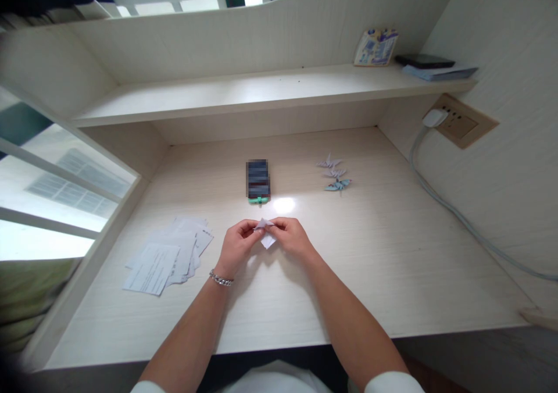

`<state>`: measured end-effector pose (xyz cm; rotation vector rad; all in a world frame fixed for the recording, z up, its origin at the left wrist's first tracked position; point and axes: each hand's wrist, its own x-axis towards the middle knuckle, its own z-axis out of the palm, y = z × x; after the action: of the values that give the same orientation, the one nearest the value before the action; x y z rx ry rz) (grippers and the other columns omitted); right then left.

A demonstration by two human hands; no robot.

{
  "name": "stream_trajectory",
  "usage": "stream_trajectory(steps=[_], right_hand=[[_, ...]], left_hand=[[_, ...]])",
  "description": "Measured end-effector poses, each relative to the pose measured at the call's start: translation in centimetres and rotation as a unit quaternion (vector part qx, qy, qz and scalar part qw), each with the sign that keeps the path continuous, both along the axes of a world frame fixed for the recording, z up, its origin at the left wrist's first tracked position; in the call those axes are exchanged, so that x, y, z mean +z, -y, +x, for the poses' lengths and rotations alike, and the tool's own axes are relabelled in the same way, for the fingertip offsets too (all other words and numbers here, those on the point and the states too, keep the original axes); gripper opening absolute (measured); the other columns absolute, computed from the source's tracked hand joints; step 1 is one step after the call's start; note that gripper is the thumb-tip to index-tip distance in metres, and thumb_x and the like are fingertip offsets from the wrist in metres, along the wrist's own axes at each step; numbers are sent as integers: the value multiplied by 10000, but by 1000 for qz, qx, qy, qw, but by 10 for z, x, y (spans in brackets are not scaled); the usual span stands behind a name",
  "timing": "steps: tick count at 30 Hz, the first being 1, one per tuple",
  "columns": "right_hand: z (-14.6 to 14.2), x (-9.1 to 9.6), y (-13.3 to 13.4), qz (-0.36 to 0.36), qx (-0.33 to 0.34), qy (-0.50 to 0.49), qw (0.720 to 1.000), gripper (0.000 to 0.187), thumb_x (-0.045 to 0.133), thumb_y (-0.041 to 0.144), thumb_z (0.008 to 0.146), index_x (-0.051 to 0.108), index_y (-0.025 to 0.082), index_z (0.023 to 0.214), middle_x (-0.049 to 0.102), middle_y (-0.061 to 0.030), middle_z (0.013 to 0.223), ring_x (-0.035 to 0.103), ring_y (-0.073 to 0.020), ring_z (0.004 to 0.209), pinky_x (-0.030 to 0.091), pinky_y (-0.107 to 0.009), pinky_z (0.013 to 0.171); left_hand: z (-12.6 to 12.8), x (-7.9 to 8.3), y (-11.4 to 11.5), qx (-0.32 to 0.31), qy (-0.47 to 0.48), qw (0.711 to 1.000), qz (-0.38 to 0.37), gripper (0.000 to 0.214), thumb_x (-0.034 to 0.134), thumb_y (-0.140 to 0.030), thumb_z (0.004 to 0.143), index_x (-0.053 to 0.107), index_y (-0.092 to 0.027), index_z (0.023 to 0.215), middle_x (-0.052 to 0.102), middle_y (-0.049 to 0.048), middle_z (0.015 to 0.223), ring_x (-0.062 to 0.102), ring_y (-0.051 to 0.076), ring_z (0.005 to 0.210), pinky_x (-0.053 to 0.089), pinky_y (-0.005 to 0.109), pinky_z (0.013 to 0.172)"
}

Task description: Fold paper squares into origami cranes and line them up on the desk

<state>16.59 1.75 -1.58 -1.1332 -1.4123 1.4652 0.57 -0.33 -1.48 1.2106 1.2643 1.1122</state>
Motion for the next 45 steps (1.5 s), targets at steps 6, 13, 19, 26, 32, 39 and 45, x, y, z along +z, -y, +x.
stream_trajectory(steps=[6, 13, 19, 26, 32, 39, 45], right_hand=[[-4, 0, 1, -43, -54, -52, 996, 301, 684, 434, 696, 697, 141, 763, 655, -34, 668, 568, -151, 591, 409, -262, 550], [-2, 0, 1, -74, -71, -79, 992, 289, 755, 378, 619, 717, 129, 762, 677, -54, 686, 575, -159, 598, 411, -280, 571], [-1, 4, 1, -98, -71, -120, 985, 287, 788, 353, 573, 729, 125, 738, 680, -58, 680, 571, -159, 601, 408, -279, 576], [-1, 3, 0, -125, -63, -153, 978, 301, 783, 359, 582, 715, 124, 757, 679, -62, 705, 573, -161, 618, 410, -279, 585], [-3, -3, 0, -81, -49, -69, 993, 261, 716, 370, 650, 692, 133, 757, 661, -41, 696, 553, -149, 603, 392, -267, 570], [-5, 0, 2, -12, -56, 18, 998, 221, 629, 359, 721, 662, 144, 760, 635, -32, 684, 549, -159, 626, 396, -268, 568], [-4, 7, 5, 69, -63, 126, 988, 186, 563, 323, 771, 671, 173, 790, 664, -33, 756, 578, -180, 713, 417, -289, 650]], left_hand=[[-1, 2, -1, -18, 122, 992, -22, 304, 724, -243, 676, 664, -147, 957, 685, 79, 933, 626, 161, 802, 492, 294, 761], [0, 6, 0, -39, 190, 979, -59, 305, 740, -238, 660, 692, -145, 946, 698, 97, 949, 641, 193, 862, 498, 342, 820], [-1, 13, 0, -61, 238, 966, -83, 277, 707, -241, 707, 700, -127, 960, 693, 122, 1008, 634, 208, 929, 477, 391, 902], [-1, 10, 0, -73, 261, 958, -95, 304, 700, -191, 699, 694, -130, 996, 683, 119, 1042, 622, 201, 939, 463, 353, 896], [4, 4, -1, -37, 204, 973, -104, 250, 674, -251, 723, 700, -126, 937, 688, 108, 962, 619, 177, 829, 496, 314, 764], [2, 0, -1, -28, 182, 980, -79, 279, 706, -290, 704, 689, -117, 922, 678, 104, 902, 610, 157, 788, 486, 296, 743], [3, -2, 0, -28, 142, 987, -72, 242, 713, -280, 697, 661, -118, 869, 658, 76, 834, 602, 142, 748, 488, 280, 707]])
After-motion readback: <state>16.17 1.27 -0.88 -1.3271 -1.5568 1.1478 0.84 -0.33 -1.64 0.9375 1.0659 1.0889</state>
